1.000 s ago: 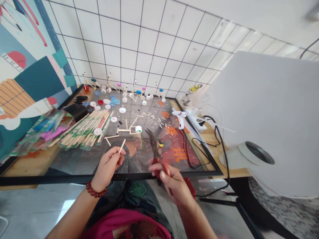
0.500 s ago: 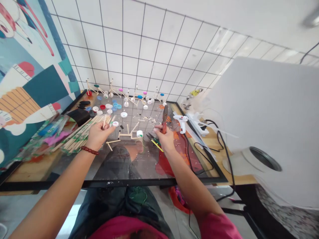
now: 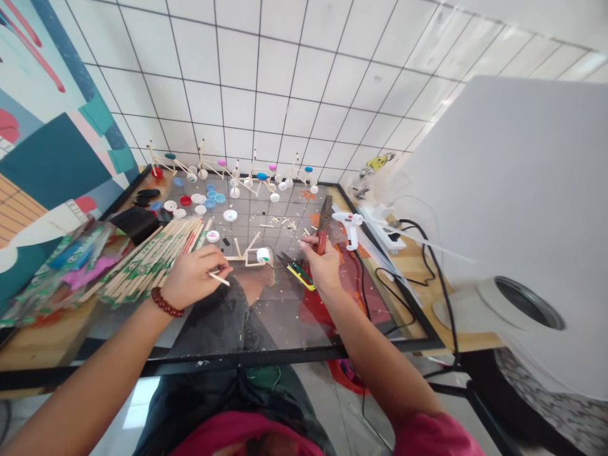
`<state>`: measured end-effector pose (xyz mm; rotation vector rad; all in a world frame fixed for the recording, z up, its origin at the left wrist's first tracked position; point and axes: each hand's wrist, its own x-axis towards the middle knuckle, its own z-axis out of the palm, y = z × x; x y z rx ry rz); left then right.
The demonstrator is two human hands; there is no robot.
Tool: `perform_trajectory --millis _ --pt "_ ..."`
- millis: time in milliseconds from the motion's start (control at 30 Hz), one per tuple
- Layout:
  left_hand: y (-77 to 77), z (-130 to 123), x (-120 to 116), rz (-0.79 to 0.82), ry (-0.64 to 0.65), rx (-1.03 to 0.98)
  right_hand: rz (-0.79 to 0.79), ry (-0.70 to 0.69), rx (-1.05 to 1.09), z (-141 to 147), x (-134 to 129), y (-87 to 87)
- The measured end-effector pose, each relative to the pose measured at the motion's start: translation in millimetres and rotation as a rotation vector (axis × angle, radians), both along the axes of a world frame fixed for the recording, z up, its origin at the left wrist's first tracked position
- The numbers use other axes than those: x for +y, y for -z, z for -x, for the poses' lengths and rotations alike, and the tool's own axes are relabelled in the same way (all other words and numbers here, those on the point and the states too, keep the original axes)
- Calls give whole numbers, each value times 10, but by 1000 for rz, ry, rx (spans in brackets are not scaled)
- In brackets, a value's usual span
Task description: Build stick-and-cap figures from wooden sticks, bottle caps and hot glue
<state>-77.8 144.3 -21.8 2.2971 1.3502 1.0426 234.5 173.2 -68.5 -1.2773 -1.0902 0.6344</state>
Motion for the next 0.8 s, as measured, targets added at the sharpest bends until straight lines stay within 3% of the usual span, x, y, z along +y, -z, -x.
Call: perform_trajectory --millis 100,233,400,800 --pt "101 10 -12 -56 -76 169 23 -15 49 11 -21 -39" --pt "154 46 139 -29 -147 290 54 -35 129 29 -22 -78" --pt "149 36 259 31 -138 435 71 -37 212 41 -6 -88" --pt "129 -80 285 61 -94 666 104 -19 282 1 4 -99"
